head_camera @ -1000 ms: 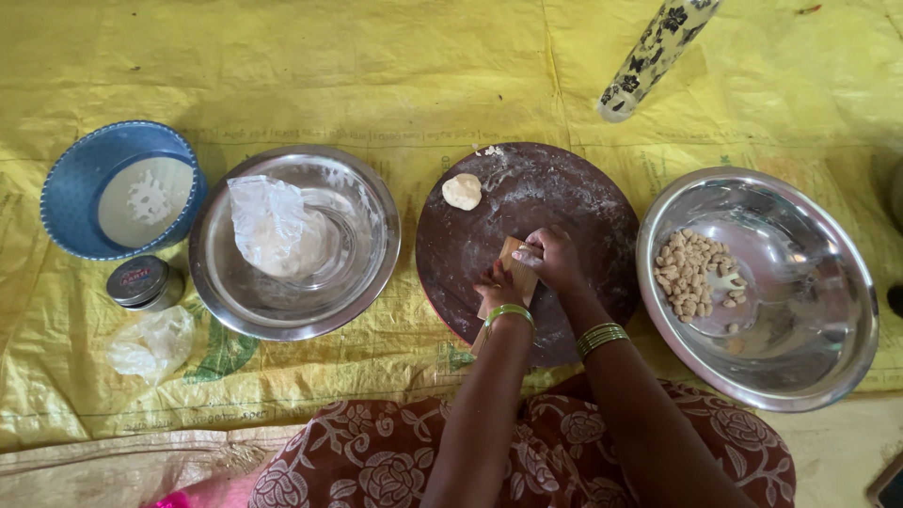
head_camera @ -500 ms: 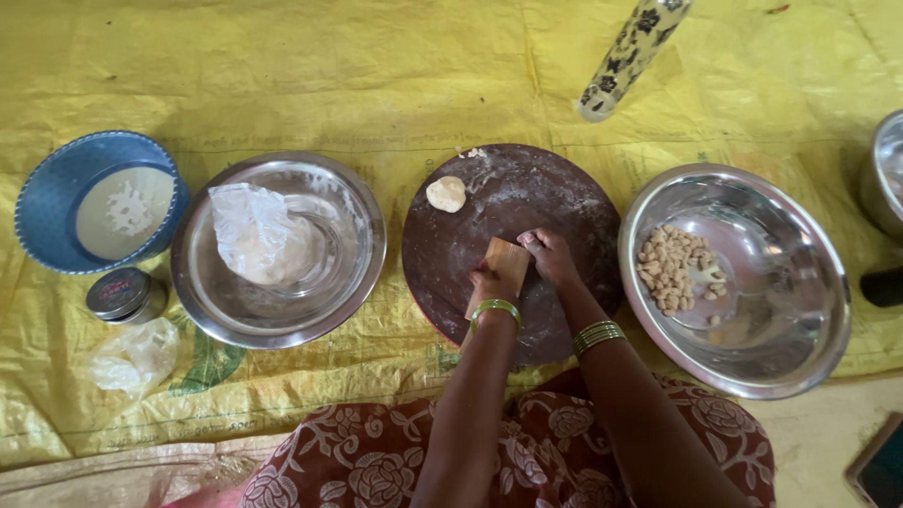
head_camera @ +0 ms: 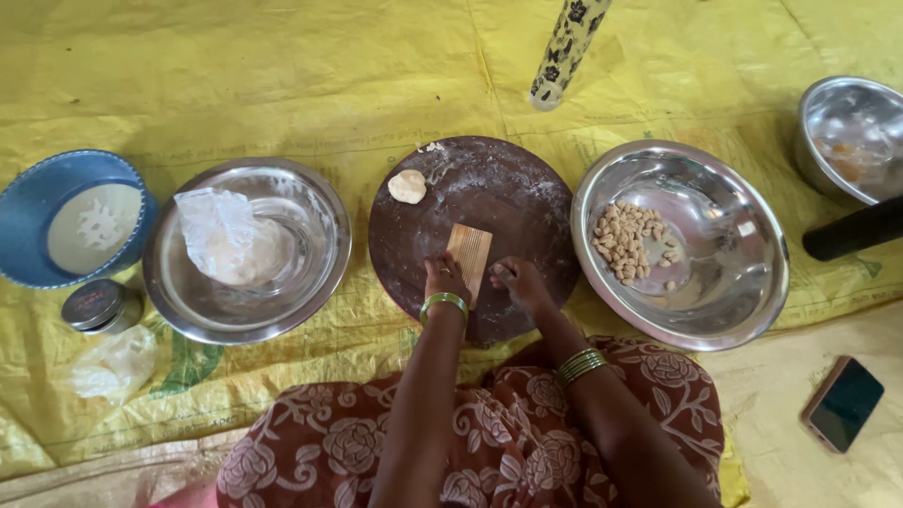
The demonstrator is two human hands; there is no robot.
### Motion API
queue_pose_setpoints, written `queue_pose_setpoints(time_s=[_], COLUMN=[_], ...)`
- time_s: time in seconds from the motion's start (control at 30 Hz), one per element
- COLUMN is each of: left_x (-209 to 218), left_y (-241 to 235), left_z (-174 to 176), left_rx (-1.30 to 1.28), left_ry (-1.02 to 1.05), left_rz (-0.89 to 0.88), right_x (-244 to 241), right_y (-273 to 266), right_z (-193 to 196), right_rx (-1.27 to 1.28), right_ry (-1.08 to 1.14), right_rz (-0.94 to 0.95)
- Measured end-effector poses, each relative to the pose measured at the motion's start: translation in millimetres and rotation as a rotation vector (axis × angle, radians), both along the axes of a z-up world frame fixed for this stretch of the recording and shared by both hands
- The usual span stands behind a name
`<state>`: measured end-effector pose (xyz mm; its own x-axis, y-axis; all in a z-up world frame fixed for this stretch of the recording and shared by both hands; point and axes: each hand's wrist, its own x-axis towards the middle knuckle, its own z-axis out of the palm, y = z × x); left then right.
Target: The person sits on a yellow tarp and uses a wooden ridged tool to press small dough balls into textured shapes on a round board. The shaped pieces are collected in a metal bowl. The person then kneads a larger dough ball and rolls it into a log shape.
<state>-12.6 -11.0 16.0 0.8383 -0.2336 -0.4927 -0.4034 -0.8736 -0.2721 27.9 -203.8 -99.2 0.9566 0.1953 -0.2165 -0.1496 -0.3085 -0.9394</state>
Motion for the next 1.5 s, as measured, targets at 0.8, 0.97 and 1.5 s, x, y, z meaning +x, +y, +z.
queue_pose_setpoints(time_s=[0.8,0.97,1.5], left_x=[-66,-84,-96], left_y=[4,0,-12], left_z=[-110,-72,-45], left_rx=[-0.485,-0.184,-0.414], left_ry=[0.004,-0.037,-0.236], left_rz=[0.506,0.246,0.069], right_x=[-54,-64,-6], right_y=[2,9,-199], right_z=[30,56,142], right_rx=[0.081,0.165,-0.910], right_ry=[0.000,0.091,0.166], right_rz=[0.000,-0.094,-0.981])
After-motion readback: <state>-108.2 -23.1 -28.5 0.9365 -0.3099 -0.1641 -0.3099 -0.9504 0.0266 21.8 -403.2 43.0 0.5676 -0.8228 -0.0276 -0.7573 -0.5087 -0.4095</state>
